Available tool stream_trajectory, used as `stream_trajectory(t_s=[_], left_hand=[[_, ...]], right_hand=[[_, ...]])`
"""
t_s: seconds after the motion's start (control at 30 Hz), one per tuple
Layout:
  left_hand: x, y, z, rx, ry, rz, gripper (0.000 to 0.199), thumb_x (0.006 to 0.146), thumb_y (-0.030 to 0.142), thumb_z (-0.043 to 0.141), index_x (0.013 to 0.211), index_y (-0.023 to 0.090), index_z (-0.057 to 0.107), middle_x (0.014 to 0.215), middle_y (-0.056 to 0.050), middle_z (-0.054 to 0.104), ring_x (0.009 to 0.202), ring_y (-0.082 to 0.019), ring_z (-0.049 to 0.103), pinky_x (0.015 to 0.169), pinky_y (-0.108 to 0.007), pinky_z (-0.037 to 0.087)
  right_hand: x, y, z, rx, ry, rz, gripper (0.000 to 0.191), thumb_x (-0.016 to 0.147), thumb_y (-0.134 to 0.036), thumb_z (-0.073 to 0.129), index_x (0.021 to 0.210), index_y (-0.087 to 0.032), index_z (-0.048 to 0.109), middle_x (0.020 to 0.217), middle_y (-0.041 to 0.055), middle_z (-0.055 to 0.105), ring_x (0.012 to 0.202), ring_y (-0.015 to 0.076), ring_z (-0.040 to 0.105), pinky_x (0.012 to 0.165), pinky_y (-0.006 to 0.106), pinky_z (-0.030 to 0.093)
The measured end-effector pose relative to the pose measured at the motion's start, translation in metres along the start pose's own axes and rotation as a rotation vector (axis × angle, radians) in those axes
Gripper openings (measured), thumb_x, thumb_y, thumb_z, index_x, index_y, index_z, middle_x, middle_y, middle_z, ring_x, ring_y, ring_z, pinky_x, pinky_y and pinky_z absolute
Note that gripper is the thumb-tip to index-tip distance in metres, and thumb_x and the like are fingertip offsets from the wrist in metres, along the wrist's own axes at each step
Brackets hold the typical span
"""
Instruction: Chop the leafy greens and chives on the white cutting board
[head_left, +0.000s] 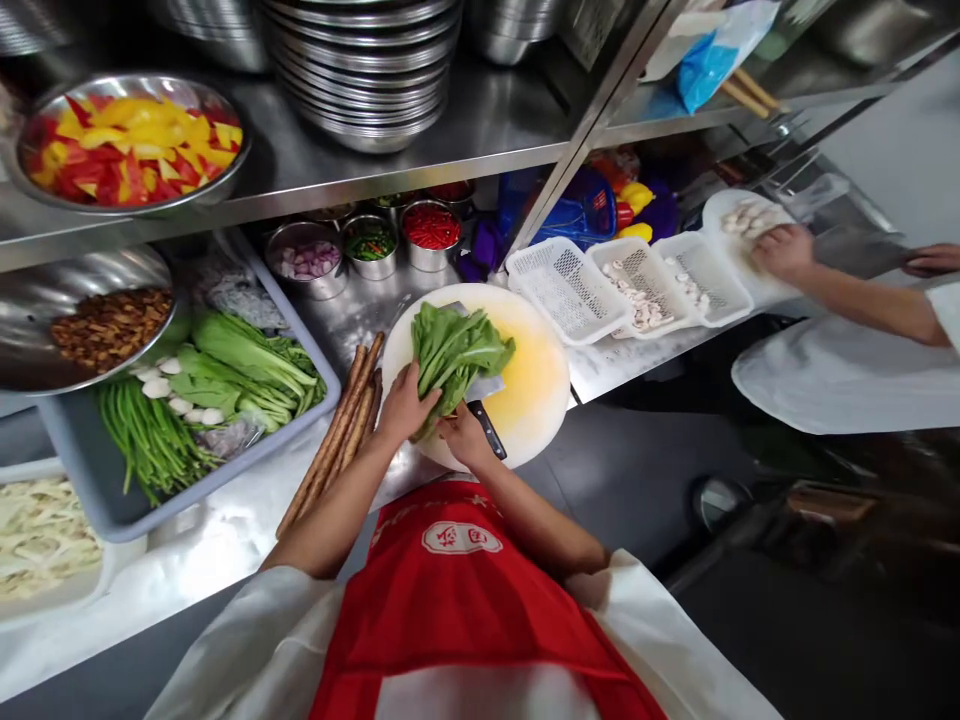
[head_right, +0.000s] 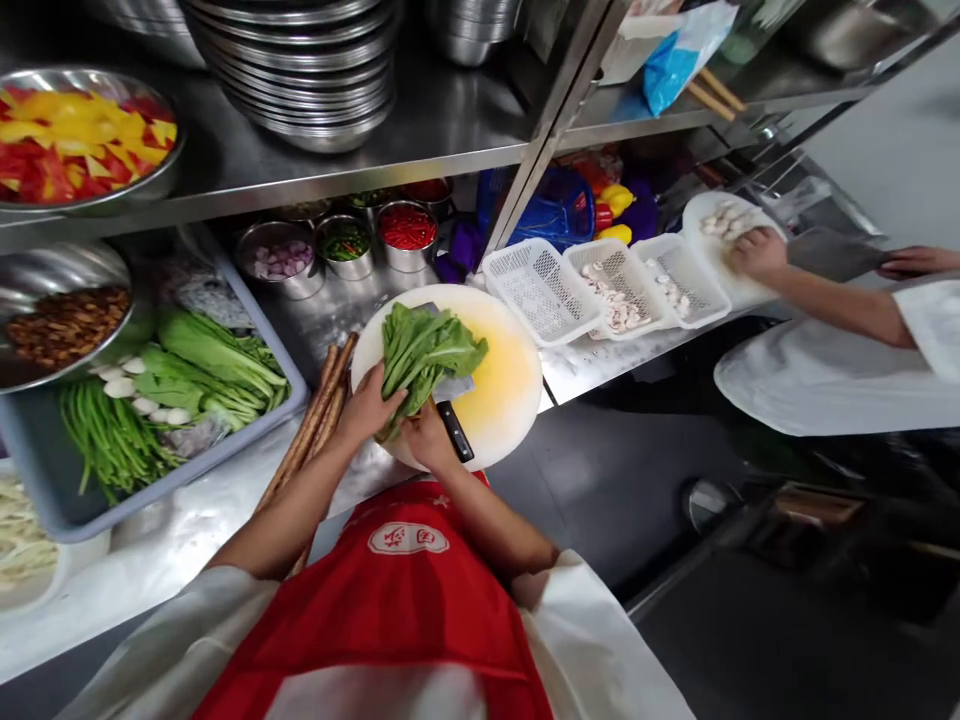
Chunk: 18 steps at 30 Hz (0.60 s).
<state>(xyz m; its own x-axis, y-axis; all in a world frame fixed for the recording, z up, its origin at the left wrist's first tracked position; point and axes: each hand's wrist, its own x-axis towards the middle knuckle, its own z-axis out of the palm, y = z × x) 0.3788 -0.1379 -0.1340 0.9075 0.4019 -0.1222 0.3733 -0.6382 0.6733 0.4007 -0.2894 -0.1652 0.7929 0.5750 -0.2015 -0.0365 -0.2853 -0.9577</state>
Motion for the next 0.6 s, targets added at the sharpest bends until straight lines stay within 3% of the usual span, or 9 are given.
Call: stream_trajectory(t_s=[0.13,0.23,0.3,0.4,0.6], left_hand=[[-0.018,-0.008,0.009,0.151,0.235,0.076,0.06,0.085,0.036,0.068,0.141,0.019,0.052,0.157,-0.017,0.036,0.146,-0.036,0.033,0.121,-0.05,0.03],[-0.022,-0.003,0.015,0.175,0.206,0.108,0.027,0.086,0.03,0.066,0.11,0.02,0.069,0.142,-0.015,0.05,0.136,-0.034,0.045,0.117,-0.047,0.036],[-0.018,0.002,0.015,0.175,0.194,0.051,0.012,0.085,0.028,0.065,0.091,0.02,0.071,0.125,-0.014,0.059,0.125,-0.032,0.053,0.113,-0.045,0.041],[-0.013,0.005,0.005,0.115,0.22,-0.018,0.016,0.089,0.035,0.061,0.083,0.021,0.069,0.107,-0.01,0.063,0.11,-0.026,0.059,0.108,-0.04,0.045],[-0.027,-0.007,-0.013,0.202,0.154,0.041,0.033,0.094,0.045,0.051,0.078,0.022,0.068,0.109,-0.01,0.065,0.115,-0.028,0.058,0.113,-0.041,0.04]], right_hand=[[-0.001,0.016,-0.015,-0.022,-0.045,0.067,0.018,0.083,-0.024,0.06,0.1,-0.021,0.056,0.08,0.0009,0.067,0.074,0.018,0.065,0.071,0.031,0.054],[0.0,0.022,-0.028,-0.007,-0.081,0.101,0.014,0.082,-0.029,0.063,0.089,-0.022,0.053,0.075,-0.0004,0.066,0.067,0.0172,0.064,0.066,0.03,0.053],[0.002,0.024,-0.035,0.017,-0.104,0.116,0.015,0.082,-0.03,0.063,0.086,-0.023,0.051,0.072,-0.0014,0.065,0.064,0.0166,0.063,0.064,0.03,0.053],[0.005,0.025,-0.041,0.082,-0.117,0.125,0.015,0.083,-0.03,0.062,0.083,-0.023,0.05,0.07,-0.0021,0.064,0.062,0.0153,0.064,0.064,0.029,0.055],[0.013,0.019,-0.041,0.226,-0.148,0.125,0.02,0.085,-0.037,0.063,0.086,-0.022,0.05,0.073,-0.001,0.066,0.064,0.0157,0.068,0.066,0.031,0.06]])
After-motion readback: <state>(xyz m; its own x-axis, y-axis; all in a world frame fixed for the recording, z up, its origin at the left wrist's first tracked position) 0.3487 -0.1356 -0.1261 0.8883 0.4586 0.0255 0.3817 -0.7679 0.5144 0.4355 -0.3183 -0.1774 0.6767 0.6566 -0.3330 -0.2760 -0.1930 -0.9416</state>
